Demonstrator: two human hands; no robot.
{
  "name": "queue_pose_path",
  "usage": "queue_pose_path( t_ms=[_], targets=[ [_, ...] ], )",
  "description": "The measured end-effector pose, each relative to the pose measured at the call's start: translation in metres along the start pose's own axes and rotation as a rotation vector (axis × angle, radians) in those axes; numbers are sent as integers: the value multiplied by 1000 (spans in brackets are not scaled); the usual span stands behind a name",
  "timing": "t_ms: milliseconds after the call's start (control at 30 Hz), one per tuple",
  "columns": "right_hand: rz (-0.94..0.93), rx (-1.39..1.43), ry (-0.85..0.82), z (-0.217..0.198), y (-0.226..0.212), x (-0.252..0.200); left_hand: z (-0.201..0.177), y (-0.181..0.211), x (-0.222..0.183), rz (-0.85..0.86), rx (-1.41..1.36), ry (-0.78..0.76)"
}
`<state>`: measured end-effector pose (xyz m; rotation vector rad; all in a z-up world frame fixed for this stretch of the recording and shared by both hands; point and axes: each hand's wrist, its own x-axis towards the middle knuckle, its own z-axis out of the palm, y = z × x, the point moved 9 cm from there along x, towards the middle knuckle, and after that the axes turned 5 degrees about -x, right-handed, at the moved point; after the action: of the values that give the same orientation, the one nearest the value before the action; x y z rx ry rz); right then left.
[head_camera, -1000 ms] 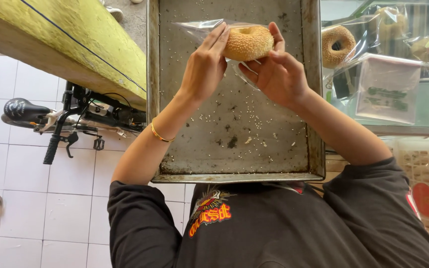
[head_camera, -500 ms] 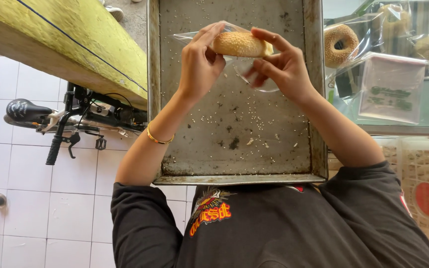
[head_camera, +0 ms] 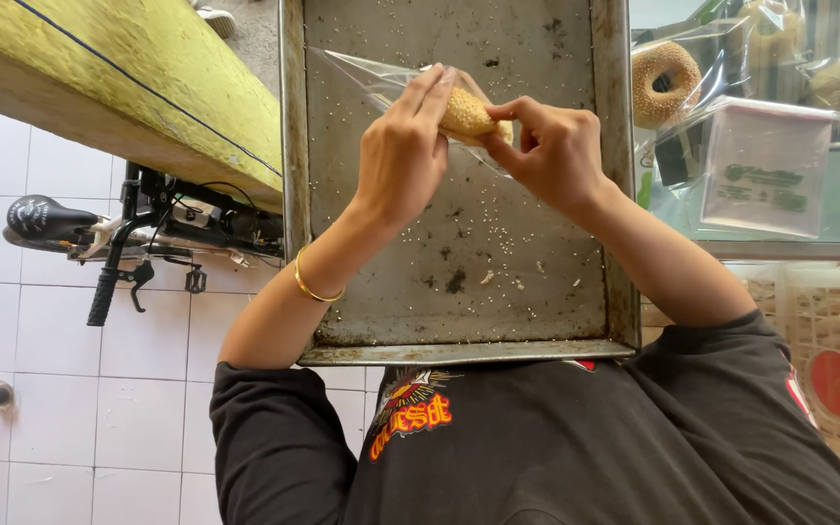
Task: The person places bagels into plastic bags by hand and then arranges the bagged bagels into a plastic crate.
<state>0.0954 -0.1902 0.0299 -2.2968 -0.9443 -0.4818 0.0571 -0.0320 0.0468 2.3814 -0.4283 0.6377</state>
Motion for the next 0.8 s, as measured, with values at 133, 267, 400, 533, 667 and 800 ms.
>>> queue_pose_path(
  t_ms=[133,267,400,533,667,800],
  targets=[
    [-76,-68,11,4,-11,1,12,18,-6,48,49,-44],
    [-100,-37,31,15,-4,-6,14,31,-10,98,-15,-62],
    [-150,86,79,-3,-19,-1,-2,19,-3,-2,-179,-19],
    [-252,143,20,-7,-37,0,-8,24,-6,-99,-367,-29],
    [-330,152,-10,-7,-38,-6,1,20,-13,60,-254,7],
    [-275,70,-61,-9,-40,-3,-16,24,-2,-65,-390,13]
  ],
)
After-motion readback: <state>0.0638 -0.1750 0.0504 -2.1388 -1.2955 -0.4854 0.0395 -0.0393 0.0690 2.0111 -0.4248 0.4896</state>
